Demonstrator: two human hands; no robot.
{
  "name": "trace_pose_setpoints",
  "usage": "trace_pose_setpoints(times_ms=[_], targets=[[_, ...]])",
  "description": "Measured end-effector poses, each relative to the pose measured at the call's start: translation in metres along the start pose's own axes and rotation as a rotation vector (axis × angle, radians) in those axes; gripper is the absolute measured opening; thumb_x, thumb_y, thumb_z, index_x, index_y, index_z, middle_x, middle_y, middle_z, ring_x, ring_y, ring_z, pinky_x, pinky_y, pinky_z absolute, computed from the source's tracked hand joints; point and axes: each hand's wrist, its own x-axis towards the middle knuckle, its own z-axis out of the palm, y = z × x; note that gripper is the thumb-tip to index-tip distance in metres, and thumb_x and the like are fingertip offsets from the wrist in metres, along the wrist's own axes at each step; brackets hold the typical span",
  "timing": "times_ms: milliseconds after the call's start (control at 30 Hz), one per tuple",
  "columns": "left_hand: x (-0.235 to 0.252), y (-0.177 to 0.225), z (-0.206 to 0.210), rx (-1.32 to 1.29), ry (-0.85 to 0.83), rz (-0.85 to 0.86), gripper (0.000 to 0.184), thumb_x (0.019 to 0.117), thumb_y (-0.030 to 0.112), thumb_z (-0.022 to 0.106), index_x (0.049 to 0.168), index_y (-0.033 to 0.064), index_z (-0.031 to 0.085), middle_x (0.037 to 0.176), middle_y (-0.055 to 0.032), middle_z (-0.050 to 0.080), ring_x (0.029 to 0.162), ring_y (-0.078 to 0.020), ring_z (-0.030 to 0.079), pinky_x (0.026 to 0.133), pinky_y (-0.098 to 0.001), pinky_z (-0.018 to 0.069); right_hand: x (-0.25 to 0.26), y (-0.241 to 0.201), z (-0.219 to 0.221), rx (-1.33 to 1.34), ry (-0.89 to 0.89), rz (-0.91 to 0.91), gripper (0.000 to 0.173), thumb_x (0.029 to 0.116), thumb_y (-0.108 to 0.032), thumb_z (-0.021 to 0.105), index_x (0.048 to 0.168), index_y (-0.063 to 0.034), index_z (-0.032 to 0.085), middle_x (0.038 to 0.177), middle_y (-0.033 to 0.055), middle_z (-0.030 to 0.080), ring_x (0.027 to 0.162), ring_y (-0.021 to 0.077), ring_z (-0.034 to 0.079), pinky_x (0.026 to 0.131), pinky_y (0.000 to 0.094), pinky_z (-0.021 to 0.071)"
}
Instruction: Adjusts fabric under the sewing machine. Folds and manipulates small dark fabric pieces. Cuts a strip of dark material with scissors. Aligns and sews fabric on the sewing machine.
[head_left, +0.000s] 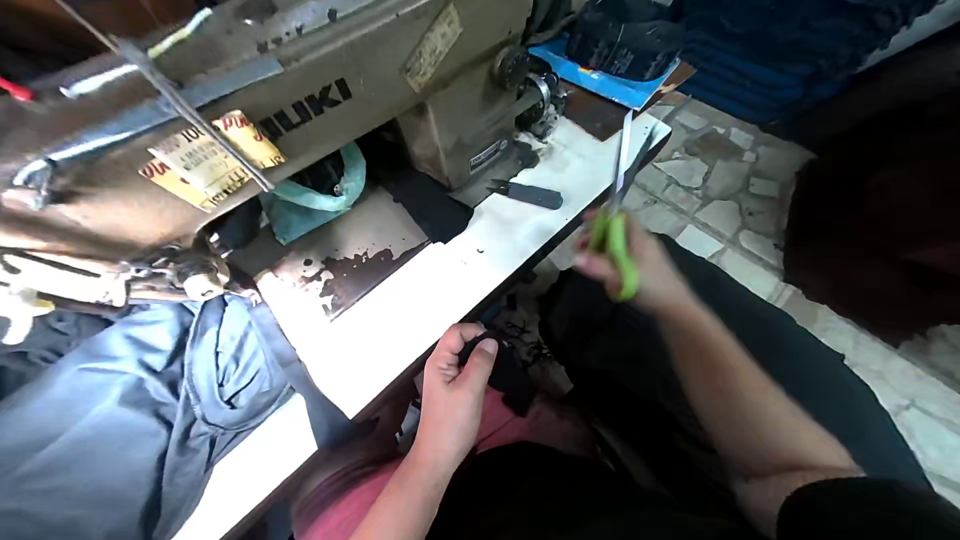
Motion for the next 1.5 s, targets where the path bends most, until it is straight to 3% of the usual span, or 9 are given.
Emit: trace_pose_setpoints(times_ms=[100,200,533,667,733,800,933,1333,1500], targets=[[-0.001,0.003,-0.006,0.017,-0.057,0.041,0.017,0.0976,0.004,0.049,0.100,0.0096,0.064,0.088,0.0058,0.068,0.076,-0.0024,0.066,0.068,-0.0211,0.0572,0.059,-0.002,-0.059,-0.207,0.100,0.134,0.073,0.0885,-0.015,0.074,0.149,0.0027,0.036,0.120,0.0248,0.063,0.102,0.0345,0.066,0.088,0.0550,0.0551],[0.000,0.002,-0.007,0.034,-0.078,0.070,0.017,0.0979,0.004,0.048,0.101,0.0090,0.064,0.089,0.0053,0.069,0.077,-0.0025,0.067,0.068,-0.0208,0.0572,0.108,-0.001,-0.083,-0.587,0.168,0.215,0.043,0.0970,-0.008,0.062,0.136,0.0079,0.053,0.117,0.0372,0.063,0.110,0.0572,0.061,0.091,0.0756,0.0432],[0.008,0.015,-0.018,0.189,-0.141,0.095,0.016,0.1016,0.004,0.047,0.105,0.0029,0.063,0.092,0.0036,0.070,0.080,-0.0001,0.068,0.071,-0.0179,0.0575,0.183,0.005,-0.062,-0.864,0.214,0.077,0.032,0.0984,-0.005,0.056,0.125,0.0101,0.064,0.133,0.0422,0.053,0.128,0.0615,0.047,0.104,0.0746,0.0363],[0.029,0.035,-0.023,0.161,-0.153,0.086,0.015,0.1037,0.008,0.049,0.105,0.0054,0.064,0.091,0.0030,0.072,0.080,-0.0026,0.070,0.071,-0.0218,0.0600,0.120,-0.025,-0.033,-0.302,0.233,-0.307,0.048,0.1070,-0.038,0.045,0.117,0.0039,0.067,0.118,0.0177,0.066,0.111,0.0251,0.064,0.099,0.0435,0.0510],[0.050,0.045,-0.028,0.156,-0.151,0.080,0.015,0.1032,0.012,0.051,0.106,0.0104,0.065,0.091,0.0035,0.073,0.077,-0.0040,0.070,0.067,-0.0235,0.0595,0.067,-0.034,0.013,0.189,-0.144,-0.340,0.059,0.0985,-0.064,0.050,0.120,-0.0112,0.065,0.107,-0.0055,0.073,0.099,0.0070,0.070,0.089,0.0294,0.0587],[0.078,0.055,-0.033,0.146,-0.118,0.086,0.014,0.1035,0.011,0.049,0.108,0.0122,0.062,0.090,0.0054,0.070,0.075,-0.0038,0.068,0.064,-0.0234,0.0590,0.024,-0.029,0.059,0.493,-0.582,-0.206,0.044,0.0908,-0.053,0.070,0.119,-0.0187,0.067,0.098,-0.0119,0.073,0.090,0.0005,0.068,0.080,0.0223,0.0580],[0.141,0.055,-0.051,0.159,0.121,0.009,0.012,0.1060,0.008,0.046,0.111,0.0074,0.057,0.094,-0.0022,0.073,0.081,-0.0134,0.074,0.069,-0.0339,0.0640,-0.004,-0.021,0.099,0.644,-0.682,0.150,0.009,0.0938,-0.004,0.063,0.102,-0.0065,0.065,0.086,-0.0013,0.074,0.080,0.0075,0.072,0.078,0.0278,0.0617],[0.203,0.053,-0.087,0.892,0.344,-0.010,0.033,0.1059,0.016,0.046,0.131,0.0003,0.062,0.130,-0.0203,0.064,0.125,-0.0273,0.060,0.107,-0.0468,0.0435,0.003,-0.053,0.105,0.249,-0.456,0.026,0.060,0.0948,0.000,0.062,0.151,-0.0115,0.045,0.090,0.0023,0.074,0.074,0.0028,0.069,0.069,0.0190,0.0572],[0.219,0.062,-0.069,0.559,0.398,0.050,0.031,0.1034,0.020,0.054,0.128,0.0036,0.064,0.126,-0.0115,0.064,0.108,-0.0143,0.063,0.087,-0.0349,0.0537,0.020,-0.044,0.087,0.254,-0.384,-0.072,0.065,0.0912,0.005,0.048,0.153,-0.0144,0.041,0.092,0.0013,0.074,0.070,0.0047,0.068,0.061,0.0223,0.0578]])
